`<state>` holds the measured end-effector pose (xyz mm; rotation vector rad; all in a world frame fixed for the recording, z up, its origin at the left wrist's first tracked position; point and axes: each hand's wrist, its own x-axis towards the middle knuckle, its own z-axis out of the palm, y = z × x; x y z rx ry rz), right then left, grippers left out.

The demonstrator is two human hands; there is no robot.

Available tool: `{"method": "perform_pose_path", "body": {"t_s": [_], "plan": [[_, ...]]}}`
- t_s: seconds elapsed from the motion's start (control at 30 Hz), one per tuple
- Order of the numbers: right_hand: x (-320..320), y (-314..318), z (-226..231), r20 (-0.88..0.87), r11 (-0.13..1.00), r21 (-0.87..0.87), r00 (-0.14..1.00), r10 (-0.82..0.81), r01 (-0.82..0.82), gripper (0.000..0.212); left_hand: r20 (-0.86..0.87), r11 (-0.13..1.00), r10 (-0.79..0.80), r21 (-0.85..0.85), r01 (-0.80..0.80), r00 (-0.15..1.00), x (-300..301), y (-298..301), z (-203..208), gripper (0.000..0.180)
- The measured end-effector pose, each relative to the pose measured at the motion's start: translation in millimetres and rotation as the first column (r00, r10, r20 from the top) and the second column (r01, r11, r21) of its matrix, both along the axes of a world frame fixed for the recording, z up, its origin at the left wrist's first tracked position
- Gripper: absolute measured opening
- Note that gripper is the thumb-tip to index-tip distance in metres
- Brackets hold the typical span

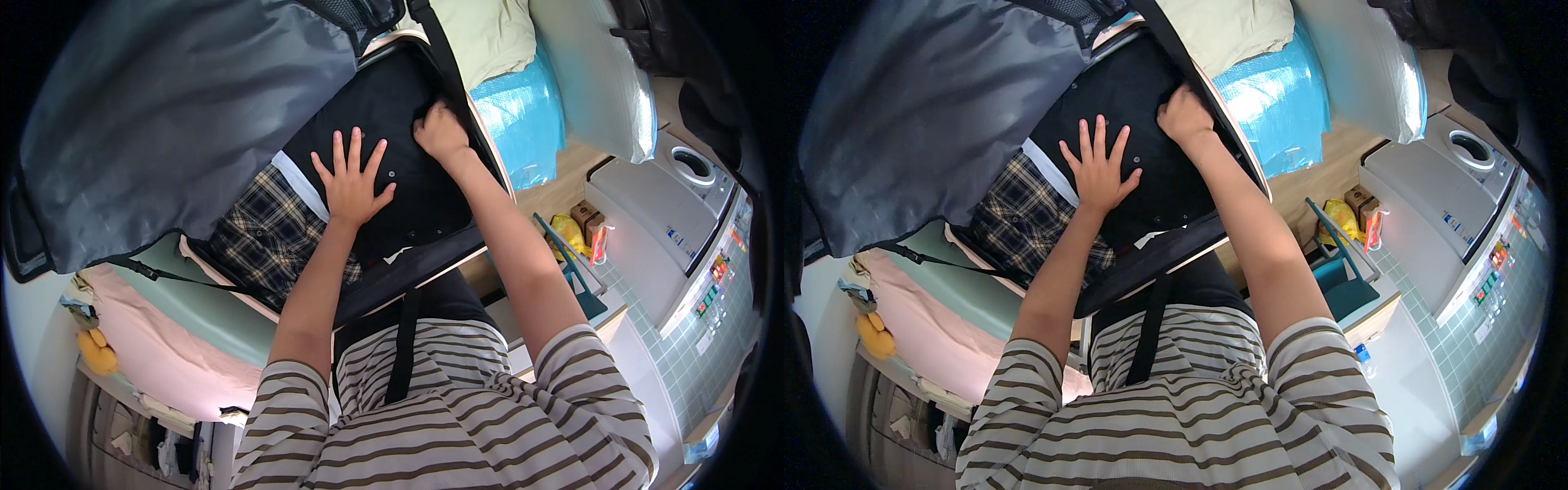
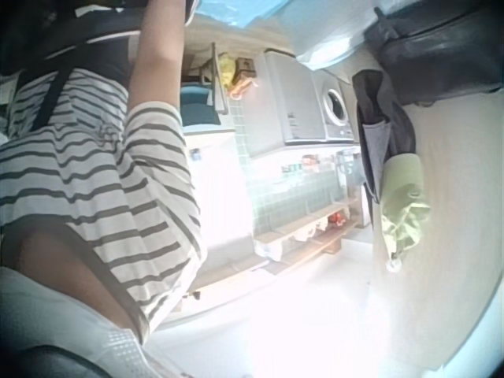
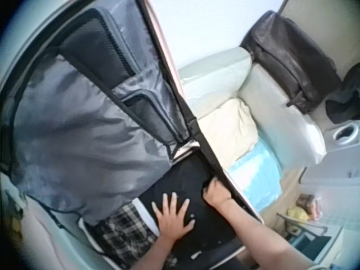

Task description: The person folds a light green sheet on a bed, then places it into an open suitcase. They add socks and several folded shirts, then close the suitcase.

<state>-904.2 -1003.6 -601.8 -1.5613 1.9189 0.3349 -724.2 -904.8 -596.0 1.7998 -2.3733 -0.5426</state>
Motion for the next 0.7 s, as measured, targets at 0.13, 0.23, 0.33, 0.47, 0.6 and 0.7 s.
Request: {"method": "perform_pose_path", "body": {"t_s": [0.13,0.23,0.33,0.47,0.6,0.7], "plan": [[12,-3,-14,-0.036,0.996,-0.021,0.996,-0.087,0.087,0.061,-0.025,0.999,0.001,-0.035,-0.002,1.0,0,0,-1,0.079],[8,-12,-25,0.002,0.992,0.005,0.992,-0.129,0.129,0.072,-0.05,0.999,0.01,-0.046,-0.013,0.999,0,-1,-1,0.079],[-4,-23,-24,0.156,0.988,0.046,0.976,-0.15,0.145,0.075,-0.064,0.999,0.015,-0.045,-0.018,0.998,1,1,0,0.078],[-19,-36,-27,0.28,0.87,0.329,0.843,-0.46,0.366,0.084,-0.087,0.998,0.017,-0.06,-0.022,0.996,1,0,0,0.078],[-26,-31,-32,0.309,0.79,0.381,0.739,-0.598,0.48,0.082,-0.121,0.998,0.0,-0.058,-0.007,0.993,4,-1,2,0.075],[-25,-12,-34,0.464,0.878,0.137,0.753,-0.467,0.459,0.077,-0.122,0.999,0.003,-0.048,-0.009,0.993,5,0,3,0.078]]}}
